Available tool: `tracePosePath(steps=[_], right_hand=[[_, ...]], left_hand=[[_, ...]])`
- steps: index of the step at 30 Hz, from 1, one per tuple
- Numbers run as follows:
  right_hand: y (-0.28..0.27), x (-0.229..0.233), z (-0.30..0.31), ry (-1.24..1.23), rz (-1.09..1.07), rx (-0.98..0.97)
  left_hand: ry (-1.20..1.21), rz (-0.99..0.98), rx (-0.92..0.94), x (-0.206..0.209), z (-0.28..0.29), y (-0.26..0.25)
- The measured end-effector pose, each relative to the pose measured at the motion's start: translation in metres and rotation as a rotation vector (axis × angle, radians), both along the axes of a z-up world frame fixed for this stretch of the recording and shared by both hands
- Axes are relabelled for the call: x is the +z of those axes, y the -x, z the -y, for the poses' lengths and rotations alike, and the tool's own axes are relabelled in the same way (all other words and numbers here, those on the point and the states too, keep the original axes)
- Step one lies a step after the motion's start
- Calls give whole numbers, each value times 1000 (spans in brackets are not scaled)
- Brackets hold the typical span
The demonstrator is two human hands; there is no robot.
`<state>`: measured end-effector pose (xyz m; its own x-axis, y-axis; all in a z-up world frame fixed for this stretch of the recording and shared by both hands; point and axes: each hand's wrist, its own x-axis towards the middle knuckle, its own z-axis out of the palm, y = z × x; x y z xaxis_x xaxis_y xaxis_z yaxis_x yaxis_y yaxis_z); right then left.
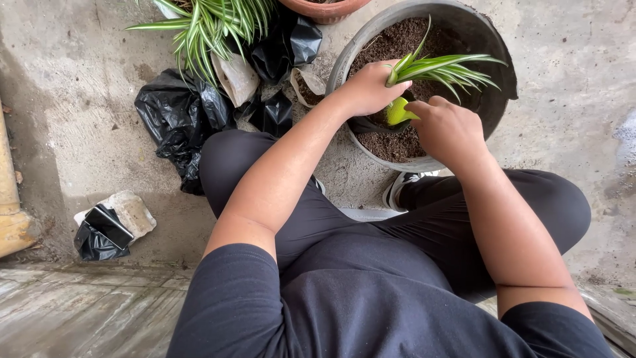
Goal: The person plants a spider plant into a grey bucket filled with soil. They use a small green trowel to scoop soil and fill the gaps around the plant's roots, pressing the soil down to secure the plant in place.
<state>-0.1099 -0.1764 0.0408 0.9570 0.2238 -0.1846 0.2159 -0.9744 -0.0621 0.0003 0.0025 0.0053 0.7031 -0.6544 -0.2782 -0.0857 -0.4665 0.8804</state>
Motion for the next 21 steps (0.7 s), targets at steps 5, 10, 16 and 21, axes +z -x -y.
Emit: tracePosePath(steps=[5,10,16,21], right_hand=[[2,3,5,23,63,26],[-6,-6,24,66,22,5],[-16,-9,47,-153,-178,-83],[-19,5,38,-208,-144,-64]], left_hand=[[-32,0,11,0,0,-1],[138,145,-109,-25,5,9],[19,502,-376,-21,1,51],[10,621,-434,-28,1,56]])
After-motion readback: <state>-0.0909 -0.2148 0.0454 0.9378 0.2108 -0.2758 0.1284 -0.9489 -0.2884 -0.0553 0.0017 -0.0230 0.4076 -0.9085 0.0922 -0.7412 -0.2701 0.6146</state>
